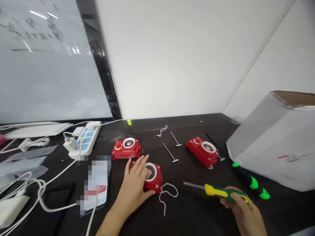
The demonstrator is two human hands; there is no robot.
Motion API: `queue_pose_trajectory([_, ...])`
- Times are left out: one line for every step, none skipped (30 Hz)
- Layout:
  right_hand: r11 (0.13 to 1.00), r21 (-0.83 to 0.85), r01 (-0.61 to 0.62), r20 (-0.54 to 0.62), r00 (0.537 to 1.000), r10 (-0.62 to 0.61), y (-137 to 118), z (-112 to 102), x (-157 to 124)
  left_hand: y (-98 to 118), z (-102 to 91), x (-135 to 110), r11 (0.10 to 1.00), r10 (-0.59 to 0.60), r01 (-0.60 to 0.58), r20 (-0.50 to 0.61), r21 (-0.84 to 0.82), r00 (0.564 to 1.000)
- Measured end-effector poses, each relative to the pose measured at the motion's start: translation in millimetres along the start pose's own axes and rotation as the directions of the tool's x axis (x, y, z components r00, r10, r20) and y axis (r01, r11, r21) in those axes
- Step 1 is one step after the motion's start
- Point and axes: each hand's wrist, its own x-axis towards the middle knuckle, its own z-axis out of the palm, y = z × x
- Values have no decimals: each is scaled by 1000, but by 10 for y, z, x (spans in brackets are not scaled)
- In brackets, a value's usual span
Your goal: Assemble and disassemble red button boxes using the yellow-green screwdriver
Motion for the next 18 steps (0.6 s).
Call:
queue_pose_trajectory([996,72,-45,7,999,44,-26,33,-8,2,-2,1,1000,-2,2,16,-23,1000])
queue_pose_trajectory([990,113,-85,20,996,83,-57,75,-14,4,2,3,999,-11,13,29,-41,1000])
queue_pose_trajectory([985,128,-113,33,993,110,-92,125,-18,7,11,7,998,-25,27,42,-51,999])
queue_pose_trajectory([984,123,-128,46,991,123,-133,183,-19,9,26,12,997,-41,44,54,-58,998])
queue_pose_trajectory([986,106,-131,61,990,125,-180,251,-16,8,43,16,996,-62,66,62,-62,996])
queue_pose_trajectory([989,85,-120,74,991,114,-234,327,-10,5,62,19,994,-81,86,64,-71,995])
queue_pose_trajectory([993,67,-95,88,992,89,-295,411,1,-1,81,21,991,-98,104,63,-85,993])
queue_pose_trajectory([996,62,-60,99,994,54,-361,502,17,-9,97,20,987,-112,118,56,-106,992])
queue_pose_trajectory([997,76,-16,103,995,8,-430,596,40,-18,109,18,983,-124,129,45,-130,991])
queue_pose_trajectory([994,105,34,103,994,-44,-501,690,68,-26,116,14,978,-137,140,29,-157,990])
queue_pose_trajectory([989,130,68,92,992,-80,-573,780,99,-32,116,9,971,-152,151,10,-187,988])
queue_pose_trajectory([984,152,96,83,990,-110,-644,864,133,-34,110,4,961,-172,165,-13,-222,985])
queue_pose_trajectory([977,176,124,74,988,-138,-713,938,165,-33,99,-2,947,-200,184,-38,-264,979])
queue_pose_trajectory([969,199,148,69,984,-164,-781,1001,193,-27,84,-6,929,-236,205,-65,-309,970])
queue_pose_trajectory([960,222,172,64,980,-190,-848,1053,213,-17,67,-9,907,-274,225,-93,-356,957])
queue_pose_trajectory([950,244,194,60,975,-215,-915,1094,224,-4,52,-12,884,-311,241,-121,-402,943])
queue_pose_trajectory([941,263,212,56,970,-235,-981,1126,224,9,40,-14,861,-344,252,-142,-442,928])
queue_pose_trajectory([932,280,229,48,967,-252,-1048,1152,212,21,31,-14,840,-371,258,-158,-477,915])
